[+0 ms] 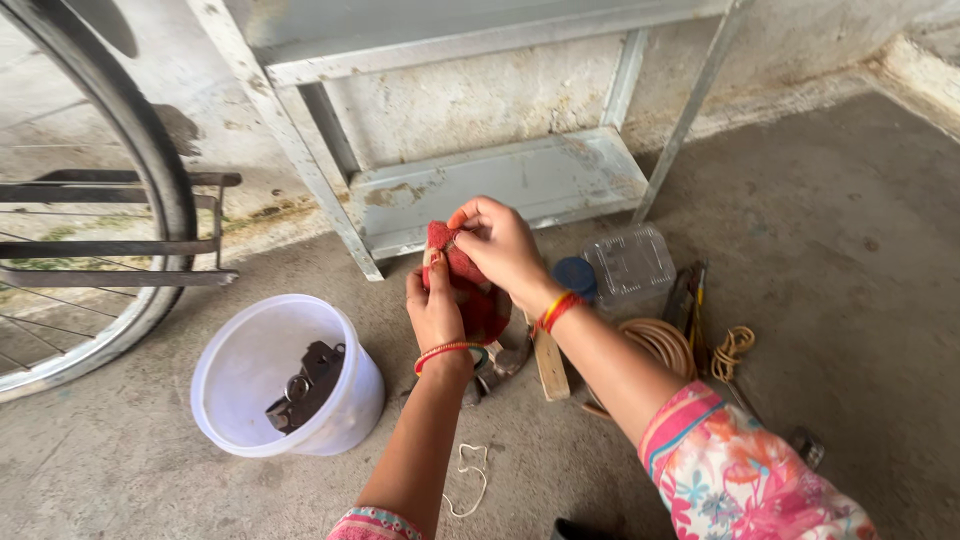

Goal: The person wipes different parts of a metal shelf unit with a red cloth and handles metal brackets from a bucket.

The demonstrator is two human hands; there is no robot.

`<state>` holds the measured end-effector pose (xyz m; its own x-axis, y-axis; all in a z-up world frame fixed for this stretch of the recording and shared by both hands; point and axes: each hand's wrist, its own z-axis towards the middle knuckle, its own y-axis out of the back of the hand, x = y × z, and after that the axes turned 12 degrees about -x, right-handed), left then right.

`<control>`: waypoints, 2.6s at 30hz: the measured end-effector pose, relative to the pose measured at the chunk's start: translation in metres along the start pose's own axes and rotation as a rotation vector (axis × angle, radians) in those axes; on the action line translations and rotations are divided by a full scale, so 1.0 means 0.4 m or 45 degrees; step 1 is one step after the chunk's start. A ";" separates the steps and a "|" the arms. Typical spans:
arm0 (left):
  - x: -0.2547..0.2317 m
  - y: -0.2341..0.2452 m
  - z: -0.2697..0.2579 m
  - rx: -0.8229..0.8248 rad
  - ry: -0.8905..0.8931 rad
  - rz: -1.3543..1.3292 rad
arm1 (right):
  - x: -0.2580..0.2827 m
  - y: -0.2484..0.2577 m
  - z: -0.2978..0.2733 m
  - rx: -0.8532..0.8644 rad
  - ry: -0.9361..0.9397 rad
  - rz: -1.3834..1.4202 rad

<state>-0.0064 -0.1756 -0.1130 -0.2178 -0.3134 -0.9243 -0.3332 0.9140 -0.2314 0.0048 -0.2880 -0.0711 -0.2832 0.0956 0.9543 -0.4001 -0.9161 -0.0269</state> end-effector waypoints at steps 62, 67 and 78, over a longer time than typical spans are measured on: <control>-0.141 0.010 0.483 -0.420 -0.559 1.340 | -0.479 -0.455 0.429 -0.001 0.859 -1.135; -0.143 0.006 0.480 -0.440 -0.574 1.342 | -0.474 -0.447 0.471 0.026 0.670 -1.324; -0.146 0.005 0.472 -0.434 -0.500 1.308 | -0.455 -0.398 0.408 0.204 0.978 -1.006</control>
<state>0.1790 -0.1067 -0.1167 -0.2492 0.6953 -0.6741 -0.4081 0.5559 0.7242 0.2620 -0.2231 -0.1918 -0.4849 0.8390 0.2470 -0.6045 -0.5256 0.5986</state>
